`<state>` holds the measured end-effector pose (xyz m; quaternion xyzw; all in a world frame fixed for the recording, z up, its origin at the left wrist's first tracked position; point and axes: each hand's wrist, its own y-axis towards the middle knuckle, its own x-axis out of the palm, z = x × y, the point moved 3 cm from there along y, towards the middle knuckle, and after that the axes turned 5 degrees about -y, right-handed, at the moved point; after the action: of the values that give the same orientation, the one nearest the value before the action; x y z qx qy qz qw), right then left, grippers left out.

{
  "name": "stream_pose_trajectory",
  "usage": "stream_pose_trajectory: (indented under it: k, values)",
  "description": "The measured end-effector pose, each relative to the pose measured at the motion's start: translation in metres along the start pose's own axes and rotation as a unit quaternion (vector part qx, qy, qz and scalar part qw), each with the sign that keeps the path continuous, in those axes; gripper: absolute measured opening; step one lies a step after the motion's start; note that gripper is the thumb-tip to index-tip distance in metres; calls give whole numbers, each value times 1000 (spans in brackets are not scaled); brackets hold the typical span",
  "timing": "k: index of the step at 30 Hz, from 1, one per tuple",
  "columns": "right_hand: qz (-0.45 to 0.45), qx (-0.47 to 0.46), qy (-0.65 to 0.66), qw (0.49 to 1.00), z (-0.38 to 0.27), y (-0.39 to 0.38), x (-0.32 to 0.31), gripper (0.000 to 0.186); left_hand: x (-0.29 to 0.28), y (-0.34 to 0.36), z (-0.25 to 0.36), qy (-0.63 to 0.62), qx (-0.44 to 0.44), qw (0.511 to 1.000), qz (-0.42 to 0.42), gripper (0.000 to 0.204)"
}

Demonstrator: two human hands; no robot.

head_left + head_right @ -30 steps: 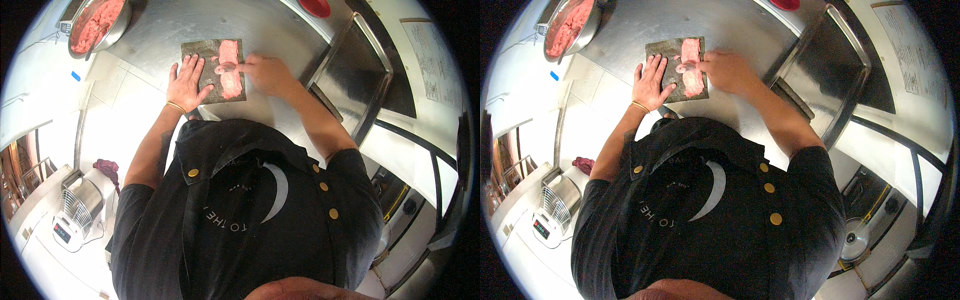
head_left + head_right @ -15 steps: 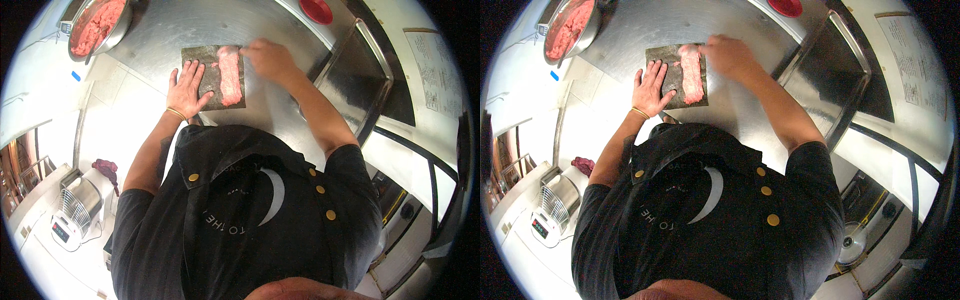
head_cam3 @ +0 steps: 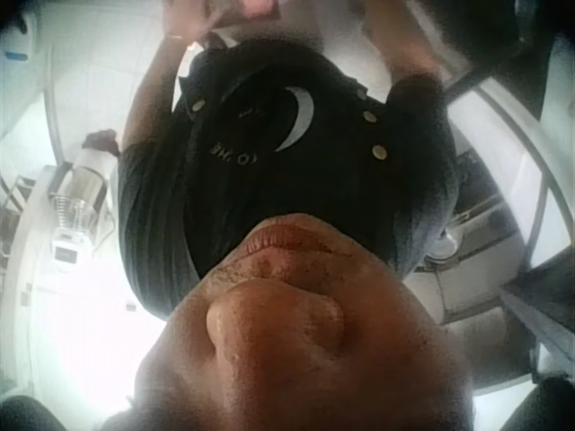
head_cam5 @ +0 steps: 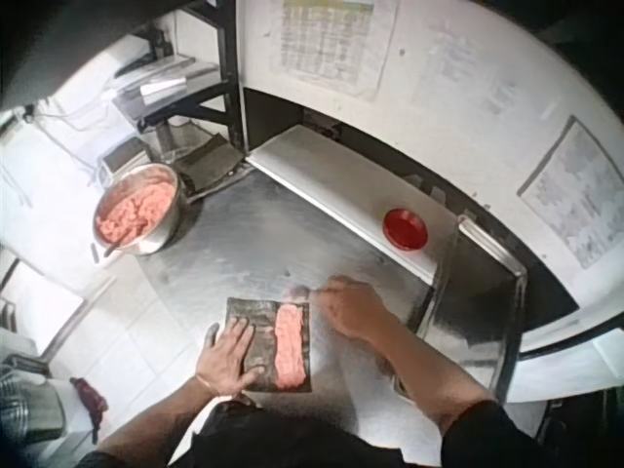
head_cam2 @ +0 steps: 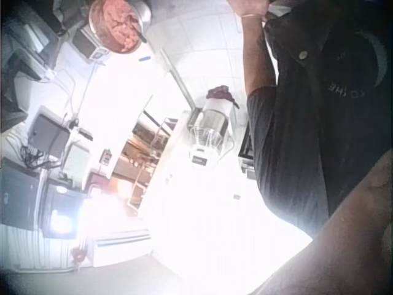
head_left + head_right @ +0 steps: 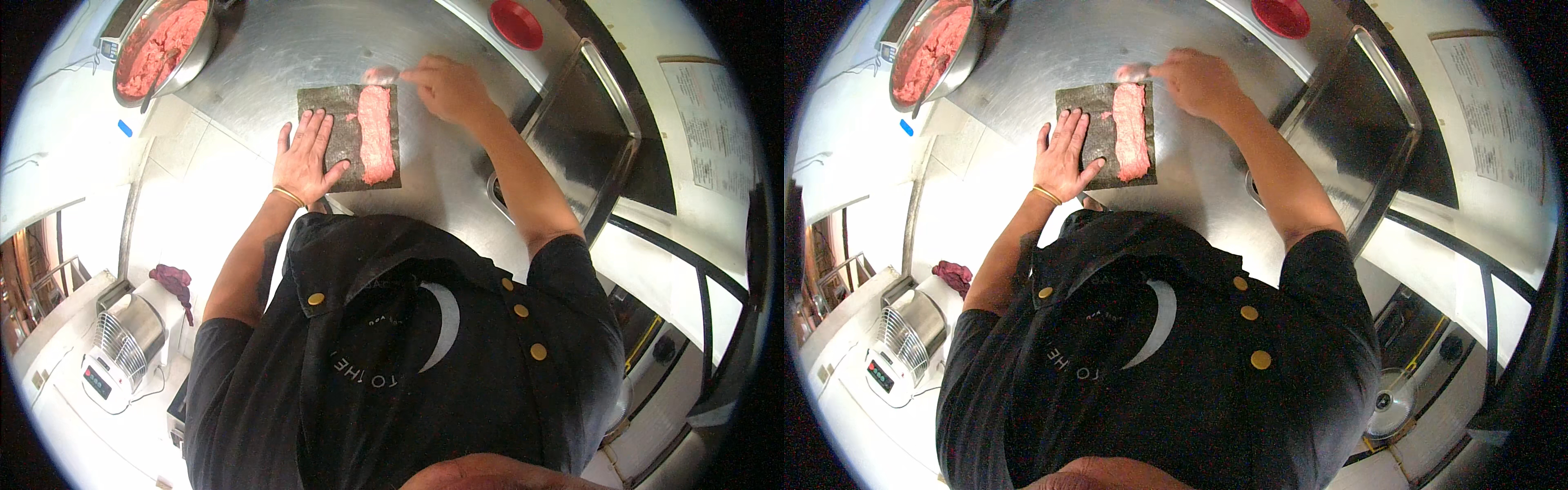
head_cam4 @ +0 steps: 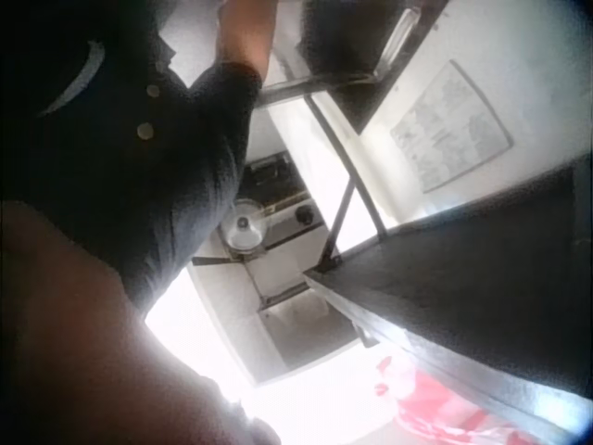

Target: The person spreads a pink meat paste onto sheets of seaweed using a spoon, rolls the sheets into cylinders by hand, and places the completed rolls onto a metal tray.

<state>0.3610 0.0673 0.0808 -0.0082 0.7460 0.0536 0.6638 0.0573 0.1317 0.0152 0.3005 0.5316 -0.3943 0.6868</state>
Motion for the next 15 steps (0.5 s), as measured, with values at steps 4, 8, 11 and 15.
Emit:
stream_pose_trajectory:
  k: [4, 8, 11, 15]
  values:
    - [-46, -25, -64, 997, -2, -1, 8, 31, -3, 1, 0, -17, -2, 1000, -2, 92]
    - [18, -35, -10, 999, 9, 0, -6, 27, -5, 2, 2, -8, -6, 1000, -13, 93]
    - [-13, -80, -25, 996, 1, -1, 7, 27, -3, 1, 1, -7, -5, 1000, -8, 93]
    - [11, 13, -6, 1000, 16, 9, -1, 26, -3, 1, 1, -4, -8, 1000, -7, 92]
